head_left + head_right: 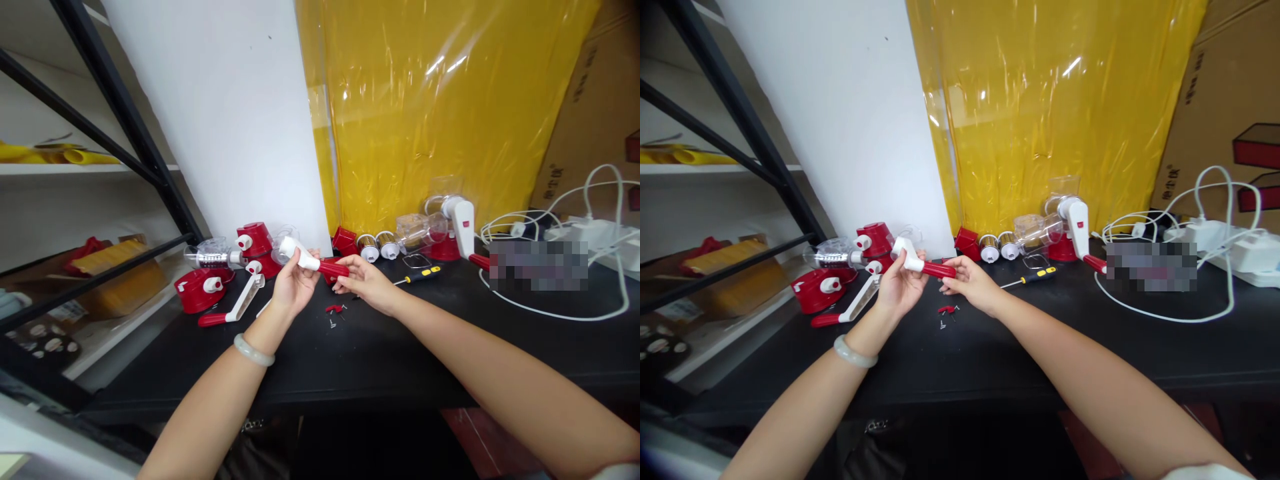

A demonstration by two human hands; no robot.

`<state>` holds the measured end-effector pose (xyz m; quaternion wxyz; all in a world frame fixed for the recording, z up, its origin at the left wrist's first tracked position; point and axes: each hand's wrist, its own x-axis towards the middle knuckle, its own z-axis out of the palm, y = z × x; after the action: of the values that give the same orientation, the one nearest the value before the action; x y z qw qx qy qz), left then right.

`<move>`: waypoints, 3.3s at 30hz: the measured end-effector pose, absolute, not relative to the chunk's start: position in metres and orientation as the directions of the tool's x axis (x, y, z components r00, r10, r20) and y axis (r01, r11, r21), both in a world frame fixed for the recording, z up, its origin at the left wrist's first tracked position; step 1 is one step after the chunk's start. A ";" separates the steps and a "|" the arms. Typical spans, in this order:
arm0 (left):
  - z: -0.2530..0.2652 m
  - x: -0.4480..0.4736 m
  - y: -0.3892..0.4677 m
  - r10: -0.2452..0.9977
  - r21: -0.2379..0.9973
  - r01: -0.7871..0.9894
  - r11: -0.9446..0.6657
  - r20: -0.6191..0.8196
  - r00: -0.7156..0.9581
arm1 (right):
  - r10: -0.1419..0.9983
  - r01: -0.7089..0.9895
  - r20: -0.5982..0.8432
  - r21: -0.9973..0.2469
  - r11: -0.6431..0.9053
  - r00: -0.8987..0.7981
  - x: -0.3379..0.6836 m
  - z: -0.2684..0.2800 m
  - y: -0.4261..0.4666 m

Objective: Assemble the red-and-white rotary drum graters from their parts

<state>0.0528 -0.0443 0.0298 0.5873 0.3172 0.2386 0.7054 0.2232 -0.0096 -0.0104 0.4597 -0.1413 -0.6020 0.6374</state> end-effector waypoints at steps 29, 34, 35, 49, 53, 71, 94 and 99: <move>0.031 0.056 -0.047 0.990 0.735 -0.665 -0.132 0.128 -0.055 | 0.711 -0.412 0.323 -0.910 0.051 -0.625 0.224 -0.009 -0.013; 0.031 0.060 -0.049 0.992 0.734 -0.670 -0.113 0.118 -0.038 | 0.711 -0.298 0.252 -0.952 0.063 -0.656 0.224 -0.013 -0.011; 0.030 0.060 -0.049 0.992 0.738 -0.665 -0.113 0.119 -0.037 | 0.714 -0.308 0.247 -0.950 0.047 -0.655 0.223 -0.013 -0.012; 0.025 0.058 -0.053 0.952 0.835 -0.529 -0.149 0.267 0.152 | 0.644 -0.290 0.256 -0.955 0.054 -0.721 0.223 -0.014 -0.014; 0.022 0.056 -0.050 0.953 0.848 -0.494 -0.194 0.282 0.109 | 0.714 -0.166 0.273 -0.962 0.218 -0.645 0.228 -0.013 -0.001; 0.002 0.049 -0.040 0.821 0.380 0.818 -0.432 0.540 0.183 | 0.554 0.449 0.390 -0.332 0.830 -0.736 0.234 -0.033 0.012; 0.000 0.047 -0.036 0.850 0.361 0.858 -0.364 0.506 0.148 | 0.622 0.563 0.597 -0.318 0.763 -0.506 0.244 -0.018 0.020; 0.003 0.050 -0.040 0.850 0.402 0.836 -0.372 0.510 0.133 | 0.541 0.562 0.810 -0.345 0.751 -0.226 0.250 0.000 0.014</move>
<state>0.0503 -0.0401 0.0030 0.0097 0.7525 0.5602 0.3461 0.2505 0.0139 -0.0001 0.5126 -0.3524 -0.7829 -0.0102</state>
